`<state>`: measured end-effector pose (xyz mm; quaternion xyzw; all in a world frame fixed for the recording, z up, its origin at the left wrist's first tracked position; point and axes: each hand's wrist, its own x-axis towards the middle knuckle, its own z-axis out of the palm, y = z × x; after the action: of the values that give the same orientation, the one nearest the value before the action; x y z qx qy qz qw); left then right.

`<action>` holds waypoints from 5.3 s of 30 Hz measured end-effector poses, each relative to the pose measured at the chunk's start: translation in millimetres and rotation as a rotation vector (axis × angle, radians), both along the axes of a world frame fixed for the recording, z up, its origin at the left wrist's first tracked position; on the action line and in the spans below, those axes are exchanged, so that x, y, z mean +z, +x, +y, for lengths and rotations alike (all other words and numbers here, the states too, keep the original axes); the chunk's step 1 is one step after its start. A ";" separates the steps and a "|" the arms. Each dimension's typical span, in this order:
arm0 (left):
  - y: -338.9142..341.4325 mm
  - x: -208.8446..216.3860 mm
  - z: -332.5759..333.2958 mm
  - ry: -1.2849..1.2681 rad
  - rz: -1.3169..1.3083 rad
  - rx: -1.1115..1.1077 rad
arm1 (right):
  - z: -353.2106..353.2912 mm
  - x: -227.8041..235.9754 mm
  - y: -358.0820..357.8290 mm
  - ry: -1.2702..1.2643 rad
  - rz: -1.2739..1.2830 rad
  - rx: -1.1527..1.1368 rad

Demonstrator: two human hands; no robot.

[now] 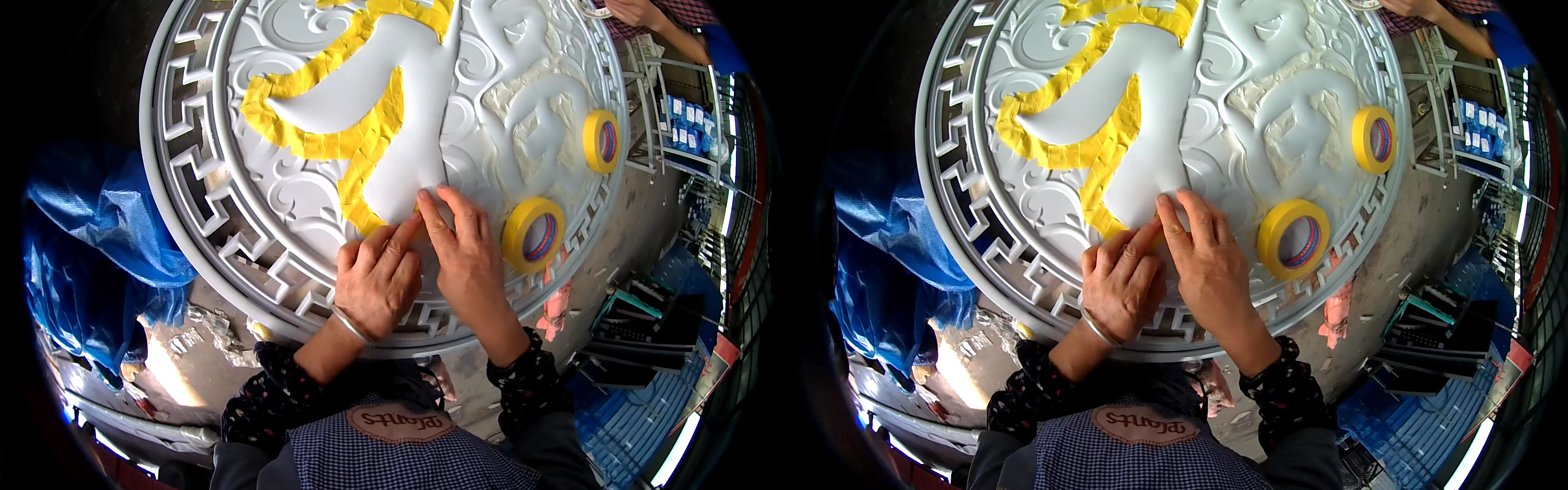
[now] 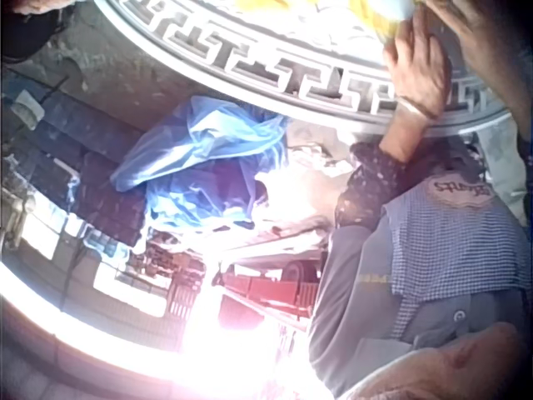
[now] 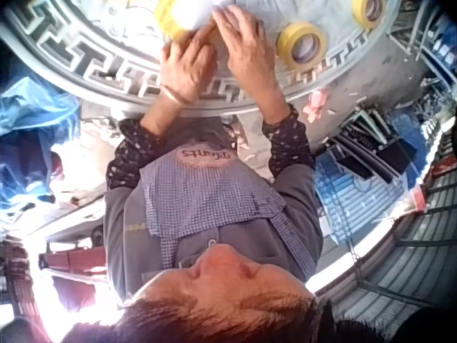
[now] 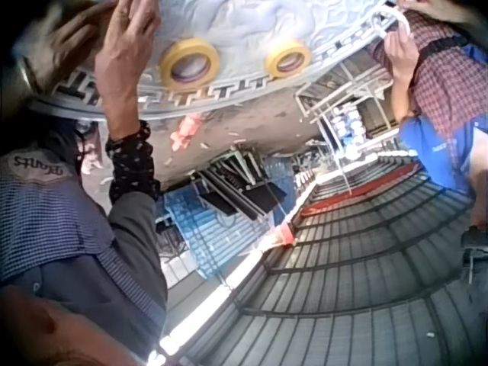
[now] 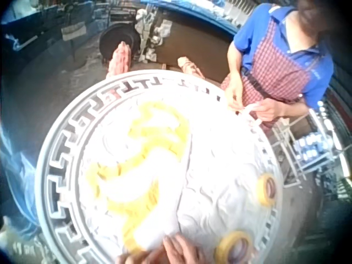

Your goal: The person applies yellow masking tape to a large white decorative circular panel, carefully following the contours of a raised design. Another person works on the same panel in the background.

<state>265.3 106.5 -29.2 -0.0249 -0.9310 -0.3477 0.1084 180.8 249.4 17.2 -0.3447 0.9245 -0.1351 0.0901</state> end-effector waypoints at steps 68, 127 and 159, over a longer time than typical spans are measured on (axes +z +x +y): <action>-60.2 27.7 -29.5 -0.379 -0.040 -0.268 | 53.0 -27.5 89.1 -1.071 -0.949 -0.716; 35.7 81.6 -5.5 0.861 -0.413 0.056 | 28.4 51.2 91.3 -0.838 -0.571 -0.479; 13.6 63.6 -37.3 1.285 -0.642 -0.143 | 37.2 63.4 66.5 -0.804 -0.709 -0.474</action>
<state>278.9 69.2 34.5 0.0863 -0.5244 -0.8230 -0.2004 247.4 286.6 80.7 -0.0695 0.7658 -0.5990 0.2235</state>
